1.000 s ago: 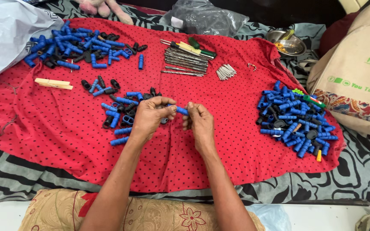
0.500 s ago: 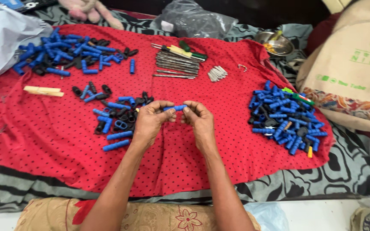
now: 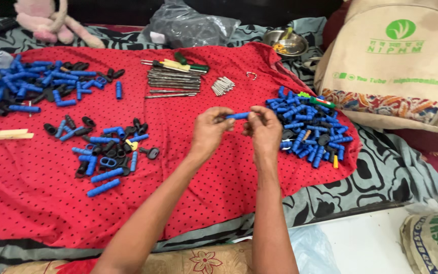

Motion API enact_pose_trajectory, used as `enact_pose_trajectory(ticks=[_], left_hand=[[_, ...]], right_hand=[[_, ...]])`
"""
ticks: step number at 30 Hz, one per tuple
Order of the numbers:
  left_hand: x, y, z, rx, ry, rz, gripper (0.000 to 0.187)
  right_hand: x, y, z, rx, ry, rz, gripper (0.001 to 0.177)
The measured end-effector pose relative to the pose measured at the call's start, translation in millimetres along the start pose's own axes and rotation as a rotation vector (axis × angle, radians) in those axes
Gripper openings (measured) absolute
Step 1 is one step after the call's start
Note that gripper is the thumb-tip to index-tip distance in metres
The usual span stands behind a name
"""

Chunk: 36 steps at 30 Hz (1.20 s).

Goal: The person assembles irrigation connectors by inserting a blue nozzle into a black elbow joint and then adding a yellow piece to the assembly.

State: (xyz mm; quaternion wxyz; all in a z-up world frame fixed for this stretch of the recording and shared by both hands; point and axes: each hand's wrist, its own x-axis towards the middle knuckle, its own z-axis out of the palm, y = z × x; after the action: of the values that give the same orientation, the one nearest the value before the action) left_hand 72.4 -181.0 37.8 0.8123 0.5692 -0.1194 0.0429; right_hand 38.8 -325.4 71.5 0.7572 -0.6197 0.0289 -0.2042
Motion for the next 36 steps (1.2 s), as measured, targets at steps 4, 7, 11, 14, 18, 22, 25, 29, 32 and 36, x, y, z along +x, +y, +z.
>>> enact_pose_trajectory(ticks=[4, 7, 11, 14, 18, 22, 25, 29, 32, 36], left_hand=[[15.8, -23.0, 64.9, 0.194, -0.025, 0.147, 0.023], [23.0, -35.7, 111.5, 0.331, -0.01, 0.233, 0.023], [19.1, -51.7, 156.8, 0.38, -0.056, 0.366, 0.024], [14.1, -61.2, 174.9, 0.479, -0.114, 0.455, 0.021], [14.9, -70.1, 185.7, 0.493, -0.168, 0.445, 0.02], [13.6, -68.9, 180.6, 0.488, -0.169, 0.426, 0.019], [9.0, -58.4, 167.8, 0.484, -0.149, 0.414, 0.019], [-2.3, -44.7, 122.5, 0.457, -0.151, 0.399, 0.016], [-18.7, -42.9, 61.0, 0.602, -0.093, 0.367, 0.008], [-34.2, -36.2, -18.1, 0.673, -0.026, 0.312, 0.008]], right_hand=[[15.9, -2.6, -44.7, -0.027, 0.175, -0.032, 0.017], [27.8, 1.4, -73.4, 0.101, 0.299, -0.066, 0.022], [33.3, -1.9, -107.1, 0.175, 0.514, -0.073, 0.029], [31.1, -8.5, -121.4, 0.234, 0.594, -0.022, 0.038], [30.7, -12.6, -131.8, 0.336, 0.647, 0.099, 0.044], [28.8, -10.6, -134.7, 0.343, 0.647, 0.116, 0.04], [29.8, -9.7, -134.7, 0.328, 0.648, 0.094, 0.037], [30.1, -8.2, -121.4, 0.383, 0.551, 0.069, 0.027], [30.3, 0.2, -96.8, 0.383, 0.448, 0.113, 0.023], [29.4, 15.9, -55.1, 0.336, 0.254, 0.17, 0.018]])
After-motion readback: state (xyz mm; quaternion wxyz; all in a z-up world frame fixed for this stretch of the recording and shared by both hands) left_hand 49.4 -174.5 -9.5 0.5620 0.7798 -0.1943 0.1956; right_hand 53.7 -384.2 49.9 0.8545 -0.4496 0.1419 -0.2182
